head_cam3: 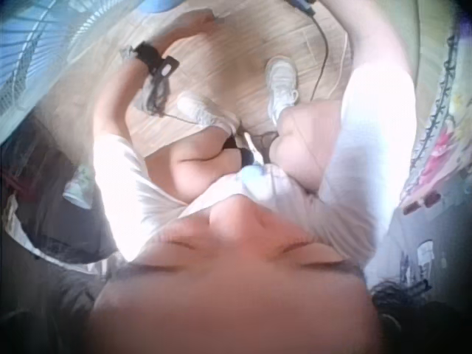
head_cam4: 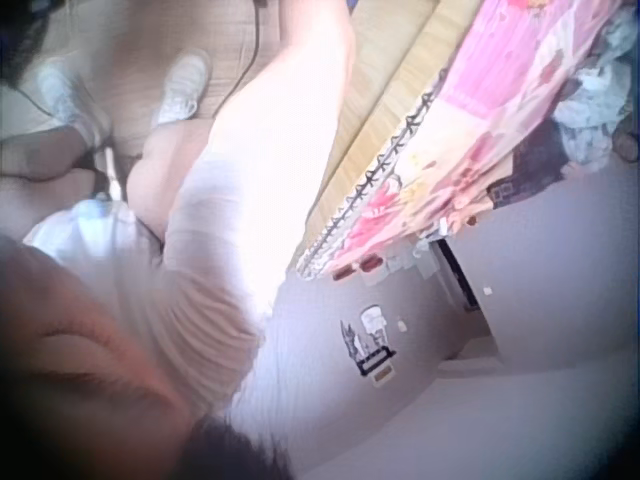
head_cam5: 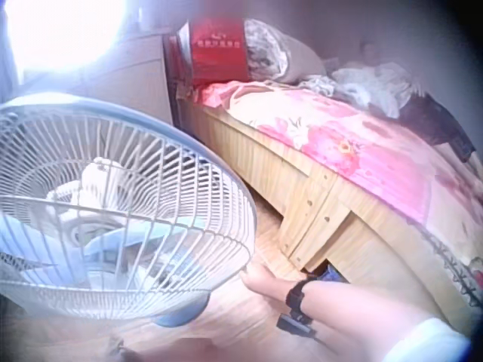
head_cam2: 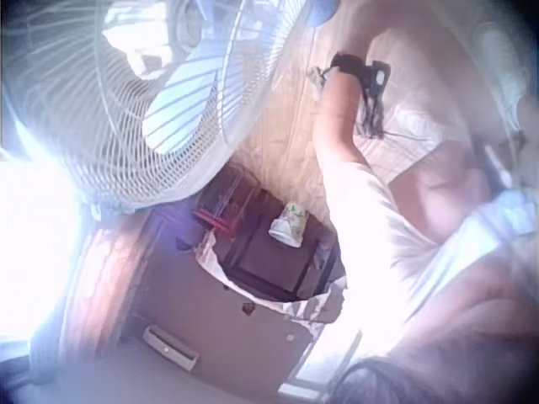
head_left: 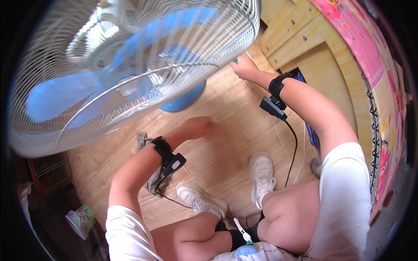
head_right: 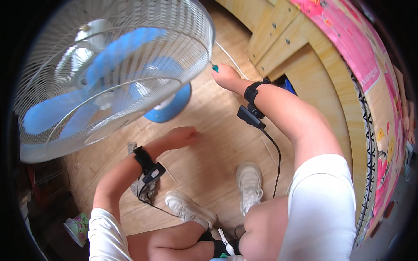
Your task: The person approaches a standing fan, wipes the base with a cloth, and then uses a screwdriver to tighten a screw on the fan's neck. The person continues to adjust the screw for the remainder of the clip.
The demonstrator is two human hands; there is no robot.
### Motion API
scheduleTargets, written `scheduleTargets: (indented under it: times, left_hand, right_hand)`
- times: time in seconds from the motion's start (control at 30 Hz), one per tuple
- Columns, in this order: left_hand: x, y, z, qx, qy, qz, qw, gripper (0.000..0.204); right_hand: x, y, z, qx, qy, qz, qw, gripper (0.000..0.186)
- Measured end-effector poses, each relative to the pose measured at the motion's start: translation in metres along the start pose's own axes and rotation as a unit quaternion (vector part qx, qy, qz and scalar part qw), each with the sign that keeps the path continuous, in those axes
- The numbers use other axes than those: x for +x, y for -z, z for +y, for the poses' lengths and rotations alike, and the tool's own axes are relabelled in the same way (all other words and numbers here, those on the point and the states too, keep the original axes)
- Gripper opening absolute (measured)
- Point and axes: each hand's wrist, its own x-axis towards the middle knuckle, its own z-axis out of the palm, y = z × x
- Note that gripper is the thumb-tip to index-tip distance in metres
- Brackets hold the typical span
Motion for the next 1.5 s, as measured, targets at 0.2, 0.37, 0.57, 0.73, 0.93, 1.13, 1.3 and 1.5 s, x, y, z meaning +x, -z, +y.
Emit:
scheduleTargets:
  times: [0.2,0.37,0.57,0.73,0.93,1.13,1.3,1.5]
  left_hand:
    - [-0.066,0.062,-0.035,-0.045,0.060,0.228,0.971,0.022]
    - [-0.148,0.022,-0.078,0.043,0.120,0.189,0.974,0.022]
    - [-0.248,-0.059,-0.130,0.062,0.243,0.219,0.943,0.040]
    - [-0.230,-0.098,-0.125,-0.058,0.338,0.348,0.873,0.049]
    - [-0.181,-0.067,-0.061,-0.238,0.282,0.354,0.859,0.045]
    - [-0.141,-0.018,0.018,-0.215,0.006,0.317,0.924,0.023]
    - [-0.127,-0.006,0.015,-0.135,0.006,0.366,0.921,0.014]
    - [-0.132,-0.019,-0.007,-0.082,0.062,0.481,0.871,0.011]
  right_hand:
    - [0.025,0.045,-0.012,-0.162,0.229,0.107,0.954,0.028]
    - [-0.008,0.014,0.014,-0.329,0.207,-0.064,0.919,0.021]
    - [-0.030,0.001,0.043,-0.491,0.305,-0.306,0.756,0.020]
    - [-0.041,-0.005,0.055,-0.502,0.352,-0.258,0.747,0.017]
    - [-0.052,-0.008,0.026,-0.407,0.371,-0.230,0.803,0.027]
    - [-0.107,-0.061,-0.062,-0.096,0.501,-0.161,0.845,0.038]
    - [-0.129,-0.082,-0.102,-0.068,0.393,-0.366,0.841,0.023]
    - [-0.120,-0.091,-0.104,0.095,0.203,-0.353,0.908,0.017]
